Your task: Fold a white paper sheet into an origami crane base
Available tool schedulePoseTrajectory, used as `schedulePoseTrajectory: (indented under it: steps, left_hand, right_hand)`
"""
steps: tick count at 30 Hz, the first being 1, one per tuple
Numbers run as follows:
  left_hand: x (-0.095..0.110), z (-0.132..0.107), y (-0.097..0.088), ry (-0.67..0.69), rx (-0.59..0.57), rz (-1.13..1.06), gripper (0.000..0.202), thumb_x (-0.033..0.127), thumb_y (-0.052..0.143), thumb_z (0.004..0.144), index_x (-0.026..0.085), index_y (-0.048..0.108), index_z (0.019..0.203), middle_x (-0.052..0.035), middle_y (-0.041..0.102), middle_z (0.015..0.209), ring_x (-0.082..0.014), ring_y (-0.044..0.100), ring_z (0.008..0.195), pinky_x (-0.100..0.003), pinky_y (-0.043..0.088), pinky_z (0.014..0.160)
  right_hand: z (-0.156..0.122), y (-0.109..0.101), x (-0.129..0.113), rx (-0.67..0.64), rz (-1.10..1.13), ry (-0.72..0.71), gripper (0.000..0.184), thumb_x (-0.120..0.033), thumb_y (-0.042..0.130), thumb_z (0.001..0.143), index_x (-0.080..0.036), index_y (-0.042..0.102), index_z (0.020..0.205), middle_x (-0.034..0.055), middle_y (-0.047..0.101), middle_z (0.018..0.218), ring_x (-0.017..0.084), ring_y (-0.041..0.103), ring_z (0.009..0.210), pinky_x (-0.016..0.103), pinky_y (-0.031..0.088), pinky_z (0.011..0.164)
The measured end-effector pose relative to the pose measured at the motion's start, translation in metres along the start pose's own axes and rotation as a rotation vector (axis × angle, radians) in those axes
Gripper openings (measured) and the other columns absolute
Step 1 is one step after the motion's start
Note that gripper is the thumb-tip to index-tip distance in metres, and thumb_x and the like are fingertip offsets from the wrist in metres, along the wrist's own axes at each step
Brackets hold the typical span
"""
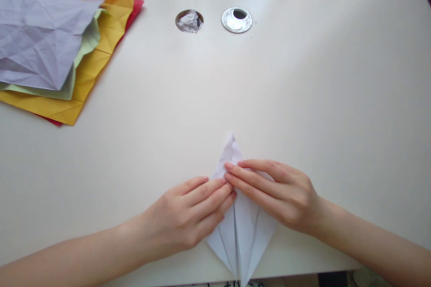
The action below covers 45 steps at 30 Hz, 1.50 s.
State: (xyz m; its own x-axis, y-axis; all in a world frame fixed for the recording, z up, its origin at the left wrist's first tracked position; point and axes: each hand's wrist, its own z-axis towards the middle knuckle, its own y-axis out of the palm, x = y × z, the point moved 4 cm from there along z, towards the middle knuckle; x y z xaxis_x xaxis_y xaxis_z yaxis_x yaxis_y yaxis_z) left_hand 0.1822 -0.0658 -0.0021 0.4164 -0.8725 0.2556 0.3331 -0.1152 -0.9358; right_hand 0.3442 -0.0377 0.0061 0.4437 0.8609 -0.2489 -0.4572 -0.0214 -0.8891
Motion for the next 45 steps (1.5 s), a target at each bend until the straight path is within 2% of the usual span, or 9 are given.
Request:
schedulePoseTrajectory:
  steps: [4,7,12,15,18,23,28,35,45]
  left_hand:
    - [-0.011,0.0,-0.01,-0.11,0.064,0.032,0.033,0.027,0.055,0.081,0.01,0.057,0.109,-0.0055,0.061,0.11,-0.0179,0.053,0.107,-0.029,0.045,0.09]
    - [-0.015,-0.001,-0.017,-0.125,0.064,0.106,0.032,0.027,0.057,0.08,0.011,0.058,0.107,-0.0061,0.062,0.107,-0.0192,0.054,0.105,-0.031,0.045,0.088]
    - [-0.007,-0.002,-0.023,-0.092,0.033,0.232,0.026,0.027,0.059,0.078,0.013,0.061,0.1,-0.0043,0.064,0.095,-0.0179,0.057,0.087,-0.031,0.045,0.074]
    - [0.001,-0.005,-0.026,-0.087,-0.01,0.244,0.027,0.025,0.061,0.076,0.011,0.061,0.099,-0.003,0.062,0.079,-0.0164,0.054,0.073,-0.031,0.042,0.063]
    - [0.006,-0.009,-0.027,-0.118,-0.041,0.226,0.031,0.025,0.063,0.075,0.008,0.061,0.101,-0.0019,0.058,0.071,-0.0158,0.052,0.067,-0.031,0.04,0.059]
    - [0.008,-0.014,-0.026,-0.186,-0.049,0.214,0.035,0.03,0.058,0.079,0.008,0.059,0.106,-0.0026,0.056,0.069,-0.0153,0.05,0.064,-0.031,0.038,0.058]
    - [0.005,-0.003,-0.02,-0.236,-0.084,0.288,0.038,0.032,0.052,0.082,0.008,0.056,0.112,-0.0016,0.053,0.064,-0.0147,0.047,0.059,-0.029,0.035,0.055]
    - [-0.007,0.014,-0.017,-0.264,-0.127,0.299,0.034,0.03,0.045,0.086,0.01,0.056,0.111,-0.0015,0.053,0.065,-0.0146,0.047,0.061,-0.028,0.033,0.055]
    - [-0.024,0.025,-0.018,-0.255,-0.085,0.277,0.031,0.028,0.046,0.085,0.013,0.058,0.109,-0.0012,0.051,0.063,-0.0148,0.046,0.061,-0.028,0.033,0.054]
  right_hand:
    - [-0.003,0.002,0.001,0.0,0.002,0.018,0.025,-0.011,0.046,0.084,-0.015,0.059,0.105,0.0048,0.062,0.111,0.017,0.055,0.104,0.029,0.055,0.074]
    - [-0.003,0.002,0.001,0.006,-0.001,0.028,0.026,-0.011,0.046,0.083,-0.016,0.059,0.106,0.0038,0.062,0.111,0.016,0.055,0.103,0.028,0.055,0.075]
    - [-0.002,0.002,0.001,0.015,-0.001,0.032,0.026,-0.01,0.048,0.082,-0.015,0.06,0.105,0.0037,0.063,0.11,0.017,0.056,0.101,0.029,0.055,0.073]
    - [-0.002,0.003,0.0,0.022,-0.005,0.025,0.024,-0.01,0.049,0.082,-0.014,0.061,0.103,0.004,0.063,0.11,0.017,0.057,0.098,0.029,0.055,0.072]
    - [-0.002,0.003,0.0,0.022,-0.006,0.019,0.024,-0.01,0.049,0.082,-0.013,0.061,0.102,0.0042,0.063,0.11,0.017,0.057,0.098,0.029,0.054,0.072]
    - [-0.002,0.002,0.0,0.018,-0.012,0.004,0.024,-0.01,0.048,0.083,-0.012,0.061,0.102,0.0049,0.062,0.11,0.017,0.057,0.099,0.029,0.054,0.073]
    - [-0.003,0.002,0.0,0.017,-0.015,0.0,0.024,-0.009,0.048,0.082,-0.011,0.061,0.102,0.0058,0.062,0.111,0.018,0.057,0.099,0.03,0.054,0.072]
    - [-0.003,0.002,0.0,0.031,-0.023,0.001,0.023,-0.01,0.048,0.083,-0.009,0.06,0.103,0.0065,0.062,0.11,0.018,0.057,0.098,0.031,0.054,0.072]
    - [0.001,0.0,0.001,0.012,-0.014,-0.009,0.023,-0.009,0.046,0.083,-0.007,0.061,0.101,0.0081,0.063,0.109,0.019,0.059,0.095,0.031,0.054,0.071]
